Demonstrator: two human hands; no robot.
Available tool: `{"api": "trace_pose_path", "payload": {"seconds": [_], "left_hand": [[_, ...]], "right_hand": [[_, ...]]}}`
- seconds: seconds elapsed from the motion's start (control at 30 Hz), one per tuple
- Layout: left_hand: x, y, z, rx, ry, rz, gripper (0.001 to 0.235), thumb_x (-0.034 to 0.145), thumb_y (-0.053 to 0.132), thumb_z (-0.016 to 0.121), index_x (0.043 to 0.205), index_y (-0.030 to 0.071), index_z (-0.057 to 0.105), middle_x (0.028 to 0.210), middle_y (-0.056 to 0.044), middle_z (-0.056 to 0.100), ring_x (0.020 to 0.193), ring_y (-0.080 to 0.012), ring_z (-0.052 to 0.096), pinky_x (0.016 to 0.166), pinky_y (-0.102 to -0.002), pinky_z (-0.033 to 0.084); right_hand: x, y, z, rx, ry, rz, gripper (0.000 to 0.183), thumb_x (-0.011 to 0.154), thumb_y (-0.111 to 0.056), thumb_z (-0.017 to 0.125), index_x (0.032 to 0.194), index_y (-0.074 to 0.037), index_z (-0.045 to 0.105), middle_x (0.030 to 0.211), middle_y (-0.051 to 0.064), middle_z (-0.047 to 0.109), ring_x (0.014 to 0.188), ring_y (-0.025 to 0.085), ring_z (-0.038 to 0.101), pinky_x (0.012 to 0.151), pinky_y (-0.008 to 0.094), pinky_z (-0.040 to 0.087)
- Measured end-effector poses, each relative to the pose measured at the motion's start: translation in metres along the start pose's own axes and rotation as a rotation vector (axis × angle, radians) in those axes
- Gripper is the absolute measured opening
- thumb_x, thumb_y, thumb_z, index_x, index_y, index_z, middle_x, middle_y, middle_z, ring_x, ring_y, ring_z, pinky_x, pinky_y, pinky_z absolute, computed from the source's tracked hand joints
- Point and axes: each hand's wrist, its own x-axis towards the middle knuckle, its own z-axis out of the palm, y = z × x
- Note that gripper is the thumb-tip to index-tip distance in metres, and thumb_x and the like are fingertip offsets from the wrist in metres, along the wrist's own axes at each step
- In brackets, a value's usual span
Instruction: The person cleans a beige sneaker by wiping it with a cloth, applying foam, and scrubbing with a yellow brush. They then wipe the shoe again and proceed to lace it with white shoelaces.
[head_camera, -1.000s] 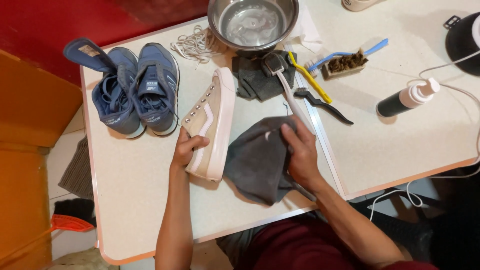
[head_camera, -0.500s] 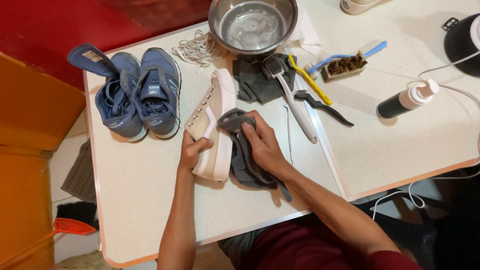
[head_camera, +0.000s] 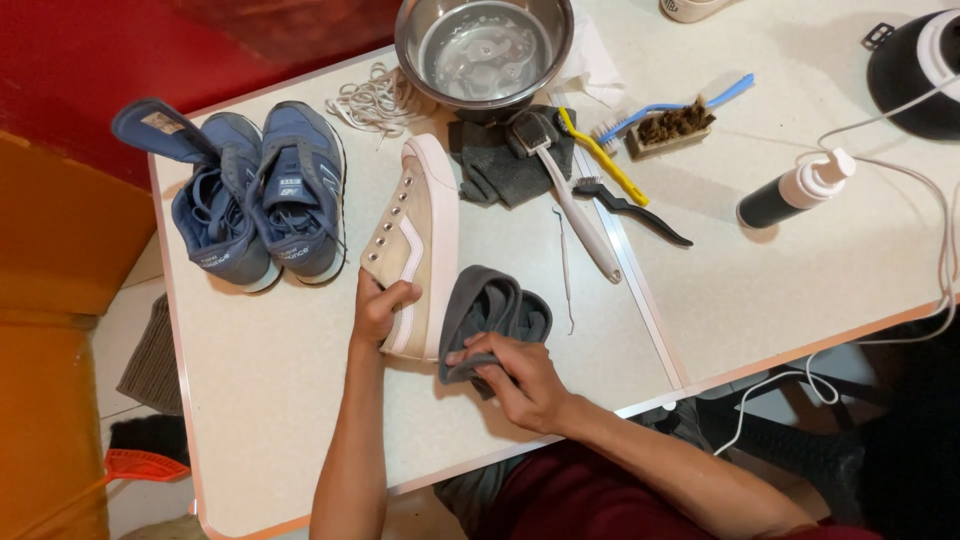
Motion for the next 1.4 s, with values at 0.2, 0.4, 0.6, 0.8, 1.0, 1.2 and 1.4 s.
{"api": "trace_pose_path", "payload": {"seconds": [0.2, 0.4, 0.6, 0.8, 1.0, 1.2, 1.4], "left_hand": [[-0.004, 0.003, -0.016, -0.043, 0.051, 0.002, 0.086, 0.066, 0.001, 0.073, 0.148, 0.002, 0.049, 0.120, -0.013, 0.066, 0.101, -0.0185, 0.064, 0.105, -0.047, 0.047], [-0.007, 0.018, 0.001, -0.055, 0.035, 0.014, 0.082, 0.068, 0.001, 0.074, 0.146, 0.001, 0.051, 0.125, -0.015, 0.066, 0.112, -0.0206, 0.061, 0.108, -0.047, 0.045], [-0.007, 0.019, 0.003, -0.011, 0.015, 0.024, 0.080, 0.066, -0.001, 0.074, 0.144, 0.003, 0.053, 0.118, -0.013, 0.067, 0.106, -0.0206, 0.062, 0.102, -0.046, 0.048], [-0.002, -0.030, -0.026, -0.020, 0.027, 0.020, 0.078, 0.064, -0.002, 0.074, 0.140, 0.003, 0.056, 0.119, -0.013, 0.067, 0.109, -0.0201, 0.061, 0.105, -0.048, 0.046], [-0.009, 0.007, -0.020, -0.125, 0.078, 0.014, 0.083, 0.069, 0.003, 0.073, 0.149, 0.003, 0.048, 0.138, -0.018, 0.060, 0.122, -0.0269, 0.058, 0.110, -0.051, 0.045], [-0.009, 0.037, -0.017, -0.274, 0.240, -0.155, 0.089, 0.068, 0.005, 0.063, 0.154, 0.005, 0.039, 0.143, -0.014, 0.057, 0.126, -0.0360, 0.056, 0.104, -0.046, 0.052], [-0.032, 0.106, 0.007, -0.577, -0.034, 0.151, 0.091, 0.072, 0.010, 0.058, 0.158, -0.005, 0.033, 0.150, -0.024, 0.051, 0.138, -0.0439, 0.051, 0.120, -0.058, 0.042]], "right_hand": [[-0.035, 0.049, -0.001, 0.031, -0.020, 0.107, 0.014, 0.098, -0.005, 0.057, 0.104, -0.003, 0.070, 0.053, 0.006, 0.063, 0.058, 0.022, 0.070, 0.071, 0.041, 0.059], [0.030, 0.022, -0.046, 0.107, 0.581, 0.247, 0.024, 0.110, -0.019, 0.042, 0.113, -0.007, 0.061, 0.088, 0.005, 0.061, 0.093, 0.016, 0.058, 0.094, 0.032, 0.046], [0.042, 0.001, 0.016, 0.120, 0.224, 0.225, 0.023, 0.107, -0.013, 0.046, 0.110, -0.004, 0.068, 0.119, 0.016, 0.077, 0.133, 0.032, 0.058, 0.109, 0.047, 0.043], [0.006, -0.013, 0.018, -0.015, 0.018, 0.010, 0.017, 0.104, -0.007, 0.052, 0.096, -0.001, 0.065, 0.067, 0.014, 0.069, 0.085, 0.039, 0.078, 0.101, 0.052, 0.052], [0.010, -0.022, -0.023, 0.110, 0.461, 0.046, 0.026, 0.108, -0.009, 0.038, 0.105, 0.002, 0.061, 0.083, 0.020, 0.075, 0.083, 0.028, 0.076, 0.092, 0.046, 0.056], [-0.042, -0.009, -0.035, -0.858, -0.363, 0.041, 0.053, 0.091, -0.026, 0.069, 0.142, -0.016, 0.059, 0.167, 0.010, 0.029, 0.151, 0.058, 0.017, 0.100, 0.074, 0.034], [-0.027, 0.021, -0.023, -1.041, -0.415, -0.145, 0.067, 0.077, -0.009, 0.080, 0.139, -0.011, 0.056, 0.162, 0.024, 0.033, 0.116, 0.053, 0.053, 0.085, 0.052, 0.054]]}}
